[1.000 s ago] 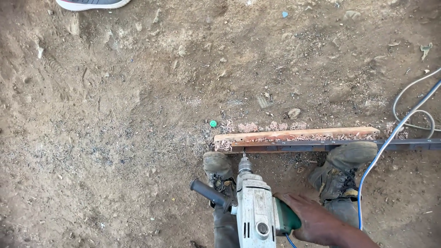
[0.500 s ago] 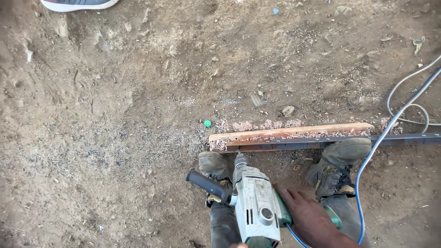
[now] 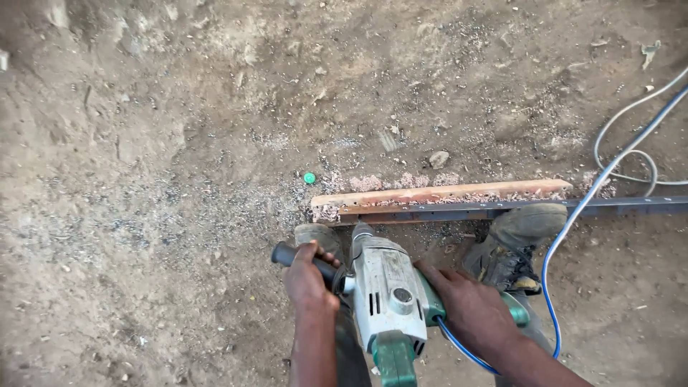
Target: The person uses a corded hammer drill to bore holes along a long metal rail laid on bare dirt, with a thin wood strip placed under the rail. They reposition the drill bit to successive spots along the rail, steadying the tool with both hands while drilling, and briefly touch the rail between holes.
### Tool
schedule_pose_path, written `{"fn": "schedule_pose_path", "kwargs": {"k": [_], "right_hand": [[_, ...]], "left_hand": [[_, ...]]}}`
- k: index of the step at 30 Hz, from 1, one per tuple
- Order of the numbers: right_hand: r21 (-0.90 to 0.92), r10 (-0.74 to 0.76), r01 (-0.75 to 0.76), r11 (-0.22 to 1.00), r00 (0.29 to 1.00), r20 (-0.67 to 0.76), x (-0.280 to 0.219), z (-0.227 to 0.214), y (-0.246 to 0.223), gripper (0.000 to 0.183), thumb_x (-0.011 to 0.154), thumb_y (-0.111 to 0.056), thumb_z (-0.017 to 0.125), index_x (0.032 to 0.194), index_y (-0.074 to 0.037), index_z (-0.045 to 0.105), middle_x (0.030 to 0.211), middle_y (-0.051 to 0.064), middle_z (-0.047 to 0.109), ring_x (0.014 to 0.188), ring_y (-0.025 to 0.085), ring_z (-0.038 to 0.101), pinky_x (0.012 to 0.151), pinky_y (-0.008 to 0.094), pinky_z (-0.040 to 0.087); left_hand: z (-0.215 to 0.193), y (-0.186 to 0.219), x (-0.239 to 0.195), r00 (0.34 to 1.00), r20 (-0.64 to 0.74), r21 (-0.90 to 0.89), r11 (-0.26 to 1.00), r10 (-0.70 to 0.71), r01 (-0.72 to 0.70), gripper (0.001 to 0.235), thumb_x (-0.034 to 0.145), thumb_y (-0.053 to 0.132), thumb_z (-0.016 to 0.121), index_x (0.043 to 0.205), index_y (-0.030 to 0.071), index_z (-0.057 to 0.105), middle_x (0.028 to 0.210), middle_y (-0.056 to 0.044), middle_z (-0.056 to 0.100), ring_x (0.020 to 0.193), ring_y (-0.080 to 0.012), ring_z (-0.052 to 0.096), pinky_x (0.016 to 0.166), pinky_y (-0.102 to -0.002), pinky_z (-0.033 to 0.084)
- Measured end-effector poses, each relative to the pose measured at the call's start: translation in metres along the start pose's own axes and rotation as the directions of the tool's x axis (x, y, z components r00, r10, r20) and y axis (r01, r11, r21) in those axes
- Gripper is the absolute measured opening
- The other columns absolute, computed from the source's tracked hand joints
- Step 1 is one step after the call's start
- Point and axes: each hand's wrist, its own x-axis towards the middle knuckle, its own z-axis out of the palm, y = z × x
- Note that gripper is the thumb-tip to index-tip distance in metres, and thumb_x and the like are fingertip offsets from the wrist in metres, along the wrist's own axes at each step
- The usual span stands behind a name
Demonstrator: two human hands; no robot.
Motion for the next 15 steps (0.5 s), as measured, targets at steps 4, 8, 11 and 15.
{"fn": "schedule_pose_path", "kwargs": {"k": [4, 8, 11, 15], "right_hand": [[-0.09, 0.017, -0.017, 0.996, 1.0, 0.001, 0.004, -0.019, -0.004, 0.084, 0.08, -0.01, 0.062, 0.152, -0.042, 0.03, 0.115, 0.005, 0.069, 0.094, 0.037, 0.074, 0.068, 0.056, 0.061], [-0.066, 0.073, -0.074, 0.995, 0.997, -0.011, 0.018, -0.017, 0.007, 0.074, 0.088, -0.018, 0.054, 0.154, -0.043, 0.033, 0.101, 0.002, 0.073, 0.087, 0.034, 0.076, 0.068, 0.053, 0.062], [-0.036, 0.039, -0.039, 0.999, 0.999, 0.006, 0.022, -0.012, 0.014, 0.041, 0.092, -0.019, 0.051, 0.131, -0.03, 0.046, 0.101, 0.008, 0.075, 0.09, 0.038, 0.076, 0.071, 0.057, 0.061], [0.034, -0.044, 0.043, 0.998, 0.999, 0.023, 0.02, -0.011, 0.02, 0.032, 0.09, -0.022, 0.061, 0.12, -0.023, 0.049, 0.098, 0.008, 0.071, 0.082, 0.036, 0.075, 0.068, 0.057, 0.062]], "left_hand": [[0.012, 0.004, 0.002, 0.997, -0.065, 0.069, 0.997, 0.044, -0.039, 0.006, 0.099, 0.009, 0.067, 0.094, 0.008, 0.064, 0.071, -0.007, 0.06, 0.058, -0.0179, 0.057, 0.06, -0.034, 0.055], [0.033, 0.013, -0.012, 0.986, -0.135, 0.2, 0.977, 0.099, -0.071, 0.007, 0.101, 0.011, 0.066, 0.097, 0.006, 0.065, 0.088, -0.012, 0.07, 0.072, -0.026, 0.069, 0.066, -0.039, 0.06], [0.038, 0.007, -0.006, 0.961, -0.22, 0.265, 0.958, 0.169, -0.108, 0.005, 0.095, 0.005, 0.066, 0.097, 0.001, 0.066, 0.083, -0.011, 0.066, 0.069, -0.0226, 0.064, 0.059, -0.035, 0.054], [0.032, -0.004, -0.002, 0.933, -0.318, 0.339, 0.939, 0.168, -0.054, 0.011, 0.095, 0.006, 0.065, 0.104, 0.0, 0.065, 0.086, -0.012, 0.065, 0.072, -0.0221, 0.061, 0.062, -0.036, 0.054]]}}
